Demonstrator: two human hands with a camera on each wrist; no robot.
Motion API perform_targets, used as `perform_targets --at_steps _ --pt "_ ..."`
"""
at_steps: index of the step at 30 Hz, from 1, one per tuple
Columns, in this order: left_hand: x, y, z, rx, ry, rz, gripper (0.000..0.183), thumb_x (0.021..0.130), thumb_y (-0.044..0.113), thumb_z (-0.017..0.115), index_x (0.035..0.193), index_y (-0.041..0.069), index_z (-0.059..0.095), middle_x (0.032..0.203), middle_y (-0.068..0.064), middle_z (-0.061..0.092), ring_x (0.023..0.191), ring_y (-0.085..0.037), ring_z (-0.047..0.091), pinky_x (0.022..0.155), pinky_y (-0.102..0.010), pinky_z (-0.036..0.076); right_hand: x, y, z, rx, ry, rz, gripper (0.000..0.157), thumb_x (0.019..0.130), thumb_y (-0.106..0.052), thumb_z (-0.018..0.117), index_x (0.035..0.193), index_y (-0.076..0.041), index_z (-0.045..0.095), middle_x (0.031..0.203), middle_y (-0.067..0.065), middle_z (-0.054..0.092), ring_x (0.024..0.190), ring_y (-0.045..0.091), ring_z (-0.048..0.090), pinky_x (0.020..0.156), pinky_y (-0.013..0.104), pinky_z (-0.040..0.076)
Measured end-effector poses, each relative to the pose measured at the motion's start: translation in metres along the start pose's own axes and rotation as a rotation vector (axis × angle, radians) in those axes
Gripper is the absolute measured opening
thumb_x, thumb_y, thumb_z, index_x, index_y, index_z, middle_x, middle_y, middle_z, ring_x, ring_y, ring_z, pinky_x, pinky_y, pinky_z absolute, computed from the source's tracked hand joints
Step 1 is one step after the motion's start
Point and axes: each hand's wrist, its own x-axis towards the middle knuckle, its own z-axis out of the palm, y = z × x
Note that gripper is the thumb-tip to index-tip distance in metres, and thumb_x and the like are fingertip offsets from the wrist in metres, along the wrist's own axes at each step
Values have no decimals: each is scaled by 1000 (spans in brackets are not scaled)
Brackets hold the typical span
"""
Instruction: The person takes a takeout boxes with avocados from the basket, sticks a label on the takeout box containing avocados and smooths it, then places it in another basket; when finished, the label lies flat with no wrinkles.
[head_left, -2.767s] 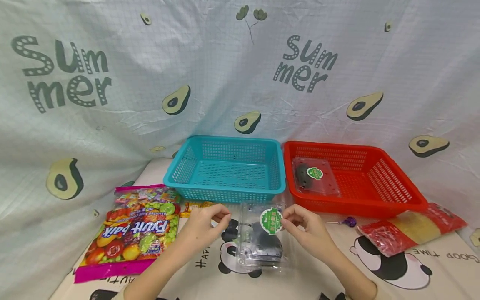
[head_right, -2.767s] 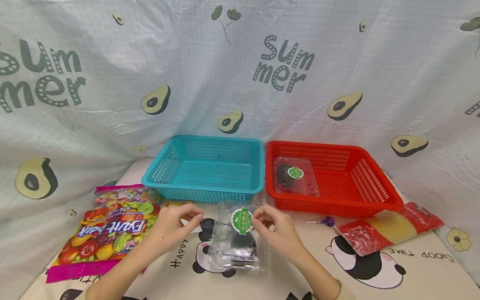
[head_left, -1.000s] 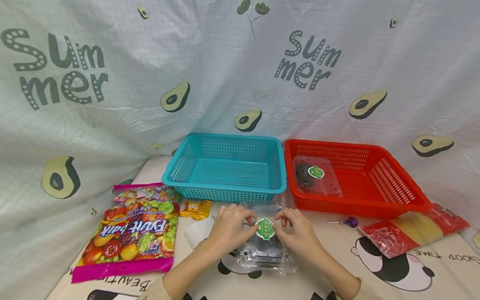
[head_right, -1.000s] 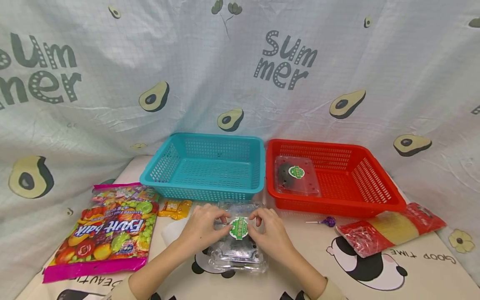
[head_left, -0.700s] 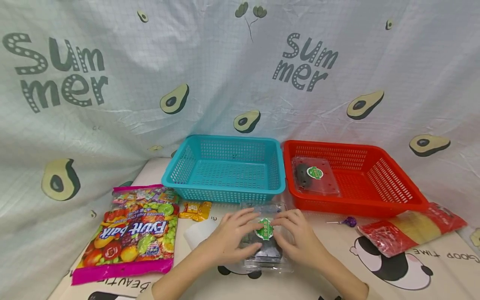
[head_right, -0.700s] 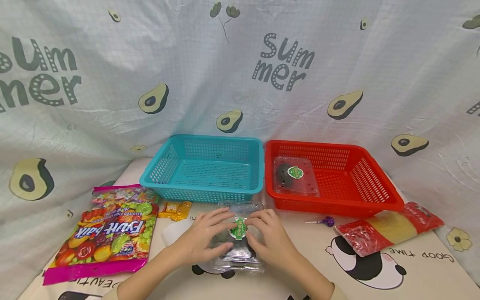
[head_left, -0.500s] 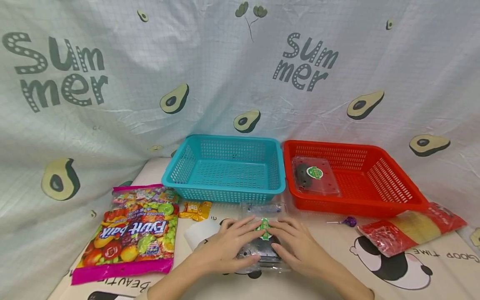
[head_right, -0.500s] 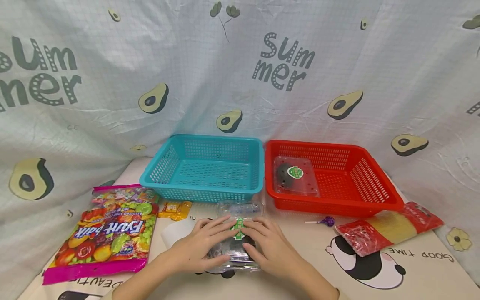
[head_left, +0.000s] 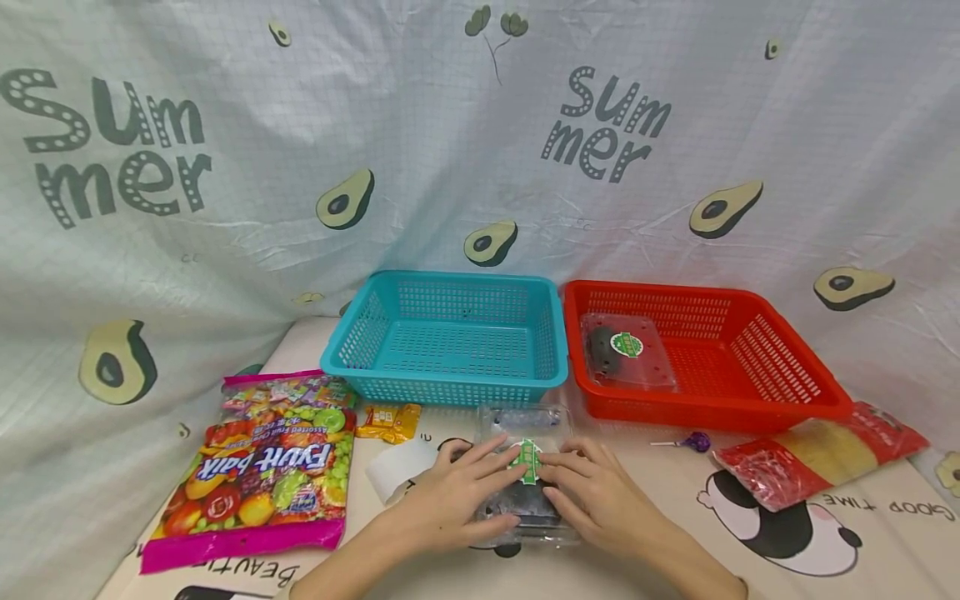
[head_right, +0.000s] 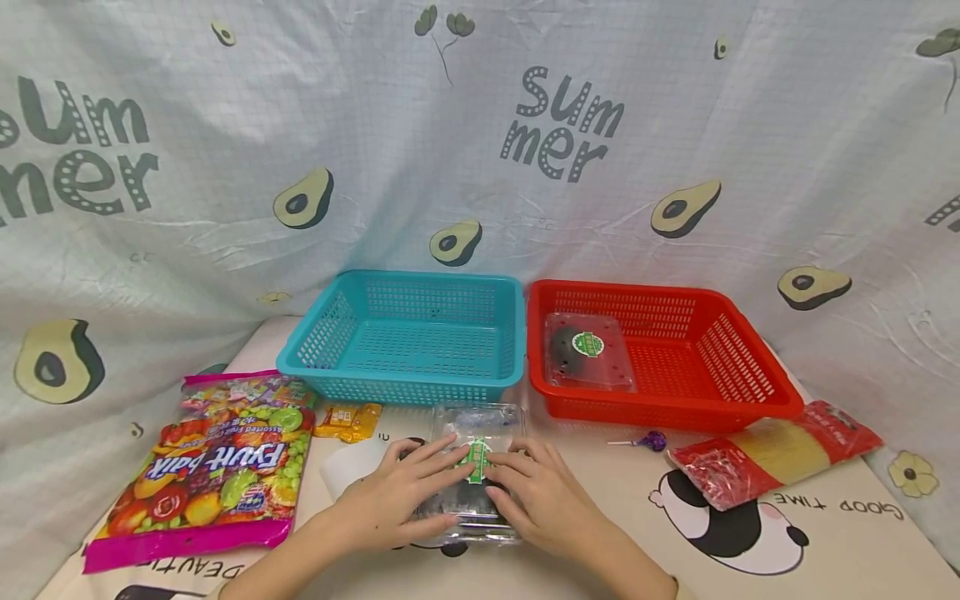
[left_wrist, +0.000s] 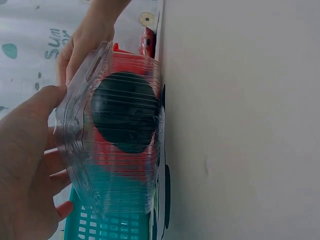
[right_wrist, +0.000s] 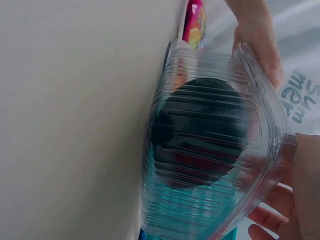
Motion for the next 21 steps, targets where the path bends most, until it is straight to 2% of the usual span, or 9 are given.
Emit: perform_targets --at_steps 4,7,13,17,21 --pt "-4 2 -3 -4 21 -6 53 90 52 36 134 24 41 140 3 35 133 -16 22 93 -43 30 -1 2 -1 9 52 -52 19 83 -26 59 100 -22 66 107 -8 61 96 10 45 82 30 38" --pt "-11 3 -4 -9 44 -23 54 88 52 41 133 22 42 141 1 34 132 -18 25 92 -42 32 -5 4 -3 3 55 -51 24 83 -28 57 106 -21 63 112 -5 59 101 12 45 86 31 37" --pt "-28 6 -5 -68 48 -88 65 85 54 45 137 17 34 145 -5 25 129 -23 30 93 -42 37 -20 2 -12 -25 -30 39 43 82 -36 59 123 -25 52 129 -2 46 112 13 41 88 38 40" --pt "-34 10 -4 -127 41 -107 67 84 51 49 138 16 31 147 -7 18 126 -23 34 92 -43 40 -26 -4 -16 -7 -77 96 48 81 -41 60 125 -28 48 132 -3 44 112 9 42 85 39 45" --pt "-35 13 -3 -127 60 -96 64 84 46 54 137 15 34 146 -10 21 124 -24 37 91 -44 40 -28 -11 -19 -8 -126 184 51 79 -47 59 127 -33 46 131 -6 44 113 7 43 84 37 47"
